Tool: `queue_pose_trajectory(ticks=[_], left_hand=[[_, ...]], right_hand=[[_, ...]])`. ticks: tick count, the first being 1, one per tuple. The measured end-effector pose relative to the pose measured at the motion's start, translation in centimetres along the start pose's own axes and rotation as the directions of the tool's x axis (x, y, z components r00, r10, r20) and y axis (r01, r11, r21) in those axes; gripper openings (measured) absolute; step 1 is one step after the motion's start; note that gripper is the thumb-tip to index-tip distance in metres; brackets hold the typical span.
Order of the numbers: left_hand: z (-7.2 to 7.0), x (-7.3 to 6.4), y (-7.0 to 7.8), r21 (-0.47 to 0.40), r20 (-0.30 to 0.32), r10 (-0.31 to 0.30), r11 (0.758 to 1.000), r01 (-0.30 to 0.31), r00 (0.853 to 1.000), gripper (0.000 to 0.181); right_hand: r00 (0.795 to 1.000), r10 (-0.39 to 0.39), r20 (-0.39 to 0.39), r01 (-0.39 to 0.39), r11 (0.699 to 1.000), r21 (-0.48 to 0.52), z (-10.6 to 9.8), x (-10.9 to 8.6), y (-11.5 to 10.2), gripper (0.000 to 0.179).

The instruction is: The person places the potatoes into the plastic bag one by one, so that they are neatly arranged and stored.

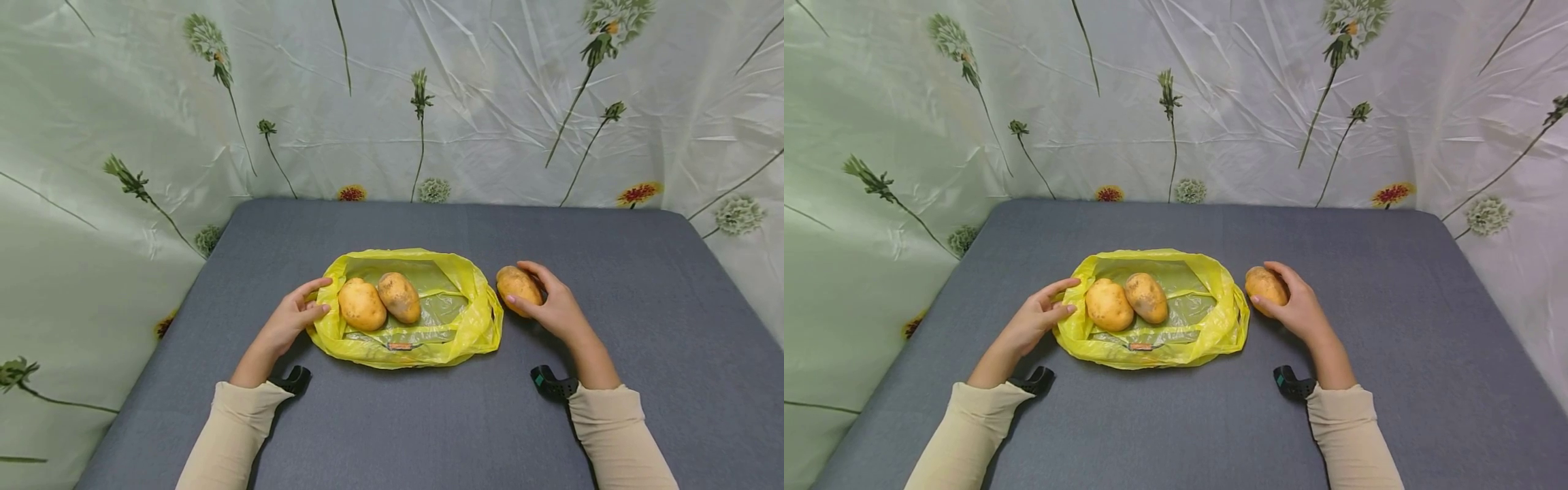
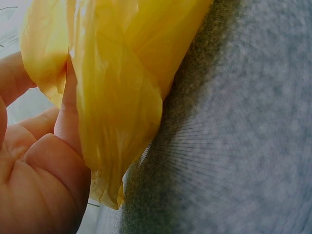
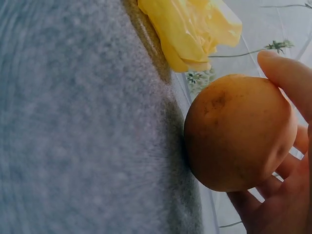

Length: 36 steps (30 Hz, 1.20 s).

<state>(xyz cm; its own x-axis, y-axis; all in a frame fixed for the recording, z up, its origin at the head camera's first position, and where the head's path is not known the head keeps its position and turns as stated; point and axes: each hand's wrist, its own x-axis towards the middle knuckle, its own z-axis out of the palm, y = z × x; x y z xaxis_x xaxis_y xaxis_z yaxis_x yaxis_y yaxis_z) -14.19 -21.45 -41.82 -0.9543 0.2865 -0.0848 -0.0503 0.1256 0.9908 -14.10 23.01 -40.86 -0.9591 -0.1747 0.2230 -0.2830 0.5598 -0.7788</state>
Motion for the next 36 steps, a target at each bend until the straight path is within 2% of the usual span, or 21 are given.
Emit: queue_pose_trajectory(ticks=[6, 7, 14, 23, 26, 33, 36], left_hand=[[0.1, 0.0, 0.2, -0.003, 0.000, -0.002, 1.000, 0.002, 1.000, 0.050], [0.1, 0.0, 0.2, -0.003, 0.001, -0.003, 1.000, 0.003, 1.000, 0.050], [0.0, 0.0, 0.2, -0.003, 0.002, -0.022, 1.000, 0.022, 1.000, 0.051], [0.0, 0.1, 0.1, -0.004, -0.002, -0.017, 1.000, 0.017, 1.000, 0.051], [0.0, 0.1, 0.1, -0.002, -0.004, -0.022, 1.000, 0.022, 1.000, 0.051], [0.0, 0.0, 0.2, -0.008, 0.001, -0.032, 0.999, 0.032, 1.000, 0.052], [0.0, 0.0, 0.1, -0.019, 0.007, -0.027, 0.999, 0.027, 1.000, 0.052]], right_hand=[[1.000, 0.026, 0.000, -0.026, 1.000, -0.004, 0.1, 0.0, 0.6, 0.061], [0.999, 0.032, -0.002, -0.032, 0.999, 0.004, 0.2, 0.0, 1.1, 0.062], [0.998, 0.056, -0.018, -0.055, 0.997, 0.052, 0.2, 0.0, 1.1, 0.059], [0.998, -0.001, -0.065, 0.005, 0.999, 0.049, 0.2, 0.1, 0.9, 0.058], [0.997, -0.022, -0.077, 0.025, 0.999, 0.048, 0.2, 0.1, 0.2, 0.059], [0.993, -0.068, -0.095, 0.073, 0.996, 0.043, 0.0, -0.1, -3.5, 0.056], [0.992, -0.076, -0.097, 0.082, 0.995, 0.053, 0.1, -0.1, -4.1, 0.056]])
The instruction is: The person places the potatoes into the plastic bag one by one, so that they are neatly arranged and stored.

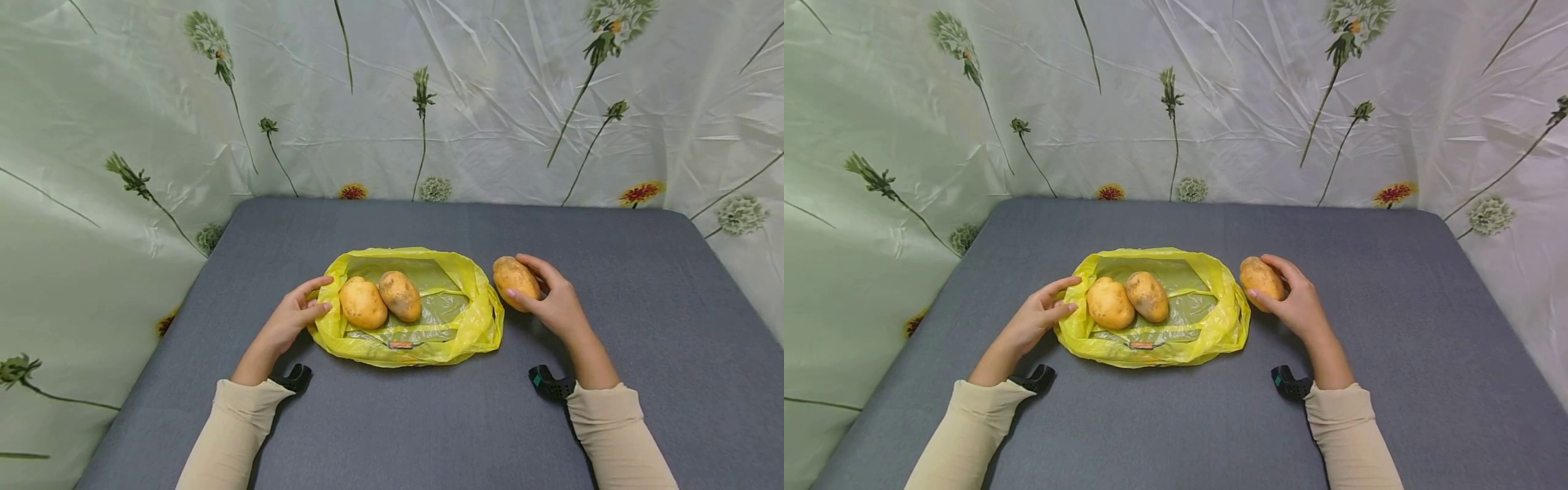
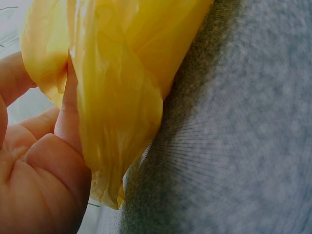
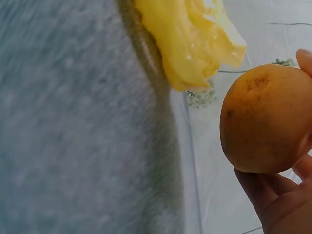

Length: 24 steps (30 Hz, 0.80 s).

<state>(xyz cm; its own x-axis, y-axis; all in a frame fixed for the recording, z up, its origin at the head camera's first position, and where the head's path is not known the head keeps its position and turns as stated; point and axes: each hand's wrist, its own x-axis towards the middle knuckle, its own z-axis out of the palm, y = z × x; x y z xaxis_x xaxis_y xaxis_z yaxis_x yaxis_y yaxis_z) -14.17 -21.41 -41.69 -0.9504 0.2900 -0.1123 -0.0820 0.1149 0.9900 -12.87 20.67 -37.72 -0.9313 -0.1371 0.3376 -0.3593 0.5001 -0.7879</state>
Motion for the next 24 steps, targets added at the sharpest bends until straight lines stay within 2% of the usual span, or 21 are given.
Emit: queue_pose_trajectory(ticks=[13, 24], left_hand=[[0.0, 0.0, 0.0, -0.003, 0.005, 0.002, 1.000, -0.002, 1.000, 0.052], [-0.1, 0.0, -0.1, 0.006, 0.008, -0.008, 1.000, 0.008, 1.000, 0.053]], right_hand=[[0.995, -0.103, 0.000, 0.102, 0.989, 0.103, 0.7, 0.9, -2.0, 0.058], [0.990, -0.130, 0.059, 0.122, 0.984, 0.131, 2.6, 1.8, -3.5, 0.059]])
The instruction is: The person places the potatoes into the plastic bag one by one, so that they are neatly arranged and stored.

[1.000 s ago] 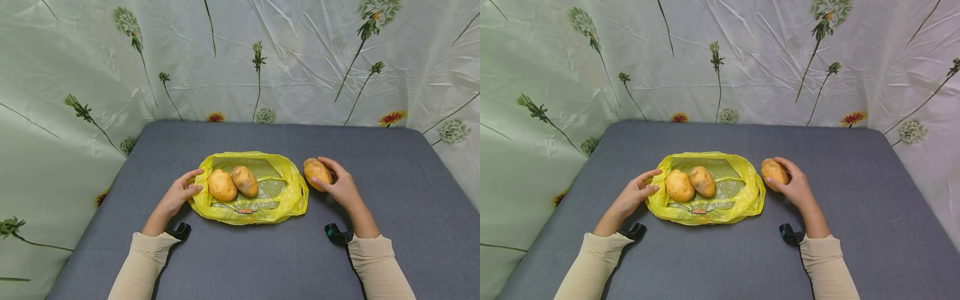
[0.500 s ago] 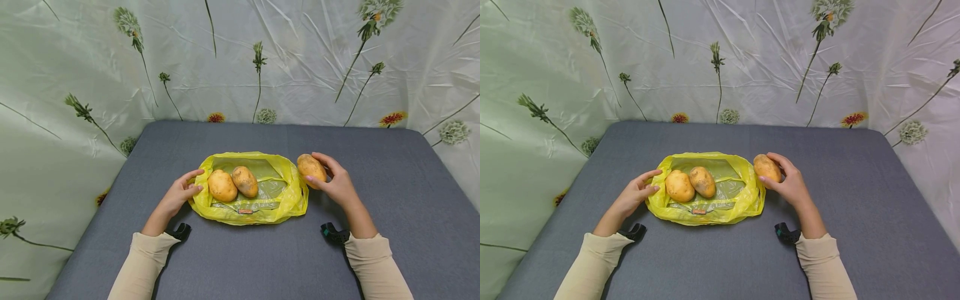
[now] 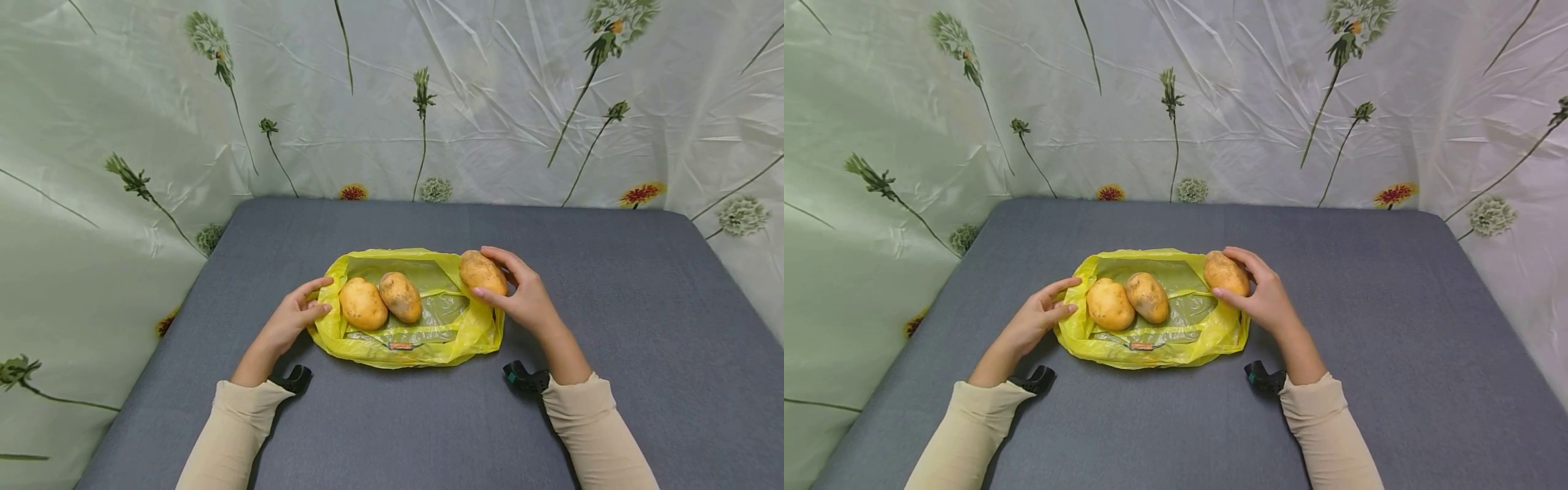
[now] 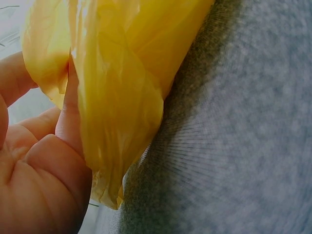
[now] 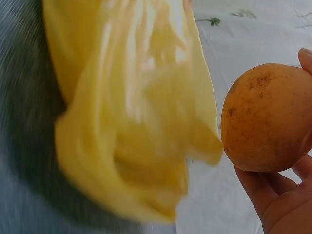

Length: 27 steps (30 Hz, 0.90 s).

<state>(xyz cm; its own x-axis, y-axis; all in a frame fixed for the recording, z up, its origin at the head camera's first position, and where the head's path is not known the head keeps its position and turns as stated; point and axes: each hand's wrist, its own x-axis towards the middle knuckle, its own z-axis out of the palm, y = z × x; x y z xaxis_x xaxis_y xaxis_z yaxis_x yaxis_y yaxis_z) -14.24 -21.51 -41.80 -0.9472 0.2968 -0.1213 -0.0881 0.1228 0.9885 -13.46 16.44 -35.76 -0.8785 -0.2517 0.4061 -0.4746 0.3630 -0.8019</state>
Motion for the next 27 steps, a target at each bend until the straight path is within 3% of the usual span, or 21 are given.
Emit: queue_pose_trajectory(ticks=[7, 14, 27], left_hand=[[0.0, 0.0, 0.0, -0.016, 0.005, 0.017, 1.000, -0.017, 1.000, 0.052], [0.0, 0.0, -0.1, 0.001, 0.002, 0.011, 1.000, -0.011, 1.000, 0.052], [0.0, 0.0, -0.1, 0.013, -0.011, 0.023, 1.000, -0.023, 1.000, 0.052]], right_hand=[[0.998, 0.018, 0.061, -0.019, 1.000, 0.021, 1.7, 0.8, -0.3, 0.059], [0.995, 0.000, 0.096, -0.003, 1.000, 0.029, 3.5, 1.0, 3.3, 0.062], [0.979, 0.044, 0.201, -0.043, 0.999, -0.008, 5.3, 1.0, 4.0, 0.064]])
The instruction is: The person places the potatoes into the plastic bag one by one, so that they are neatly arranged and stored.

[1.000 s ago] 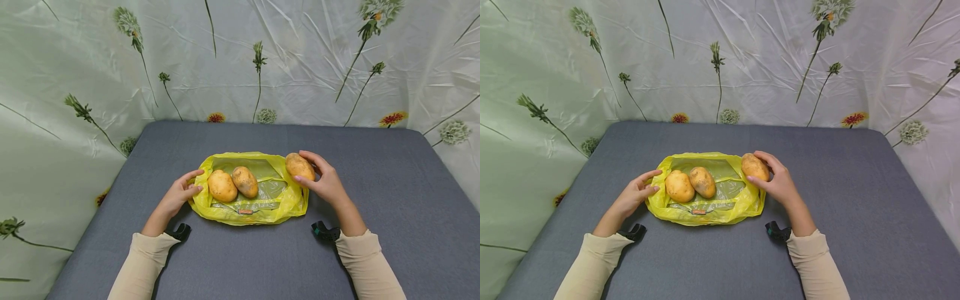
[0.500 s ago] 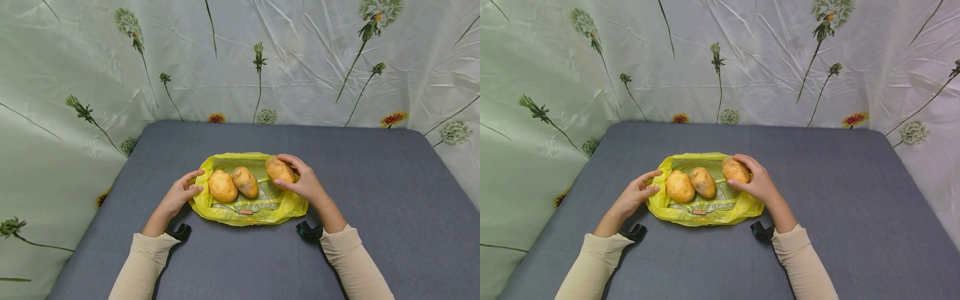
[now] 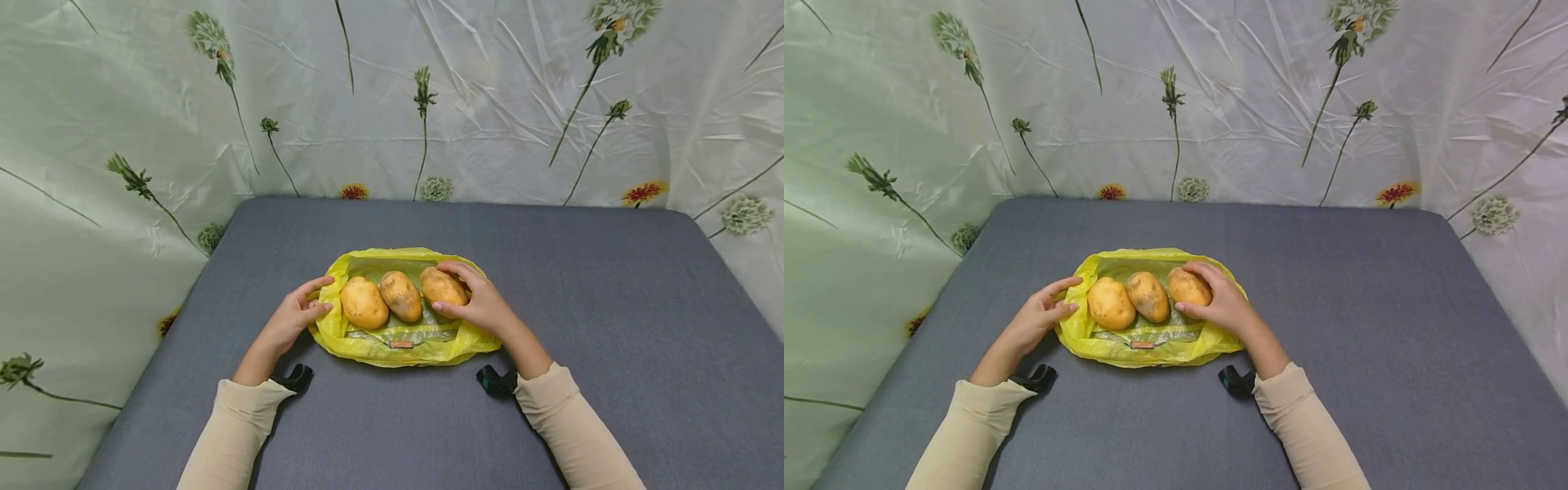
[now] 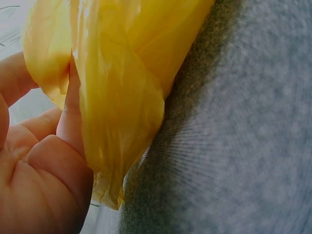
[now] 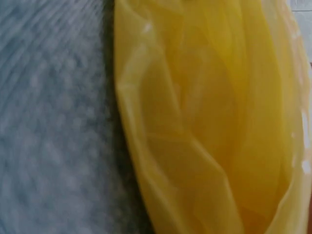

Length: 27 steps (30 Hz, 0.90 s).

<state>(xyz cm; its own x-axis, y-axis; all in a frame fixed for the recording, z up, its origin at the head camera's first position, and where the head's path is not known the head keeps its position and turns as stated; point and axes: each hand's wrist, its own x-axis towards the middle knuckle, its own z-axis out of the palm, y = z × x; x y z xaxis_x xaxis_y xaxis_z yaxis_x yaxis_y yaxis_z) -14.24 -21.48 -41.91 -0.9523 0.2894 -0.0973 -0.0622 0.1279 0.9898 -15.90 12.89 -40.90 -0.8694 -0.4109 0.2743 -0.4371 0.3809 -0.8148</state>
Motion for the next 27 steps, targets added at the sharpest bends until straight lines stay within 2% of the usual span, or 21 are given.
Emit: queue_pose_trajectory(ticks=[12, 21, 24, 26, 27], left_hand=[[-0.1, 0.1, -0.1, -0.002, 0.003, 0.031, 1.000, -0.031, 1.000, 0.050], [-0.1, 0.0, 0.2, 0.029, -0.030, 0.027, 0.999, -0.027, 0.999, 0.047], [-0.1, 0.0, 0.5, 0.149, -0.053, 0.068, 0.987, -0.059, 0.996, 0.045], [0.0, -0.1, 0.7, 0.276, -0.075, 0.119, 0.957, -0.094, 0.990, 0.044], [0.0, -0.1, 0.9, 0.350, -0.087, 0.151, 0.930, -0.112, 0.985, 0.043]], right_hand=[[0.999, -0.005, 0.046, 0.009, 0.996, -0.085, 0.5, 0.2, 0.6, 0.062], [0.997, -0.021, 0.069, 0.030, 0.991, -0.131, 0.6, 0.3, 0.5, 0.063], [0.997, -0.042, 0.067, 0.051, 0.989, -0.140, 0.5, 0.3, 0.2, 0.061], [0.996, -0.061, 0.059, 0.070, 0.985, -0.157, 0.3, 0.2, -0.1, 0.059], [0.996, -0.069, 0.054, 0.077, 0.984, -0.163, 0.2, 0.2, -0.2, 0.058]])
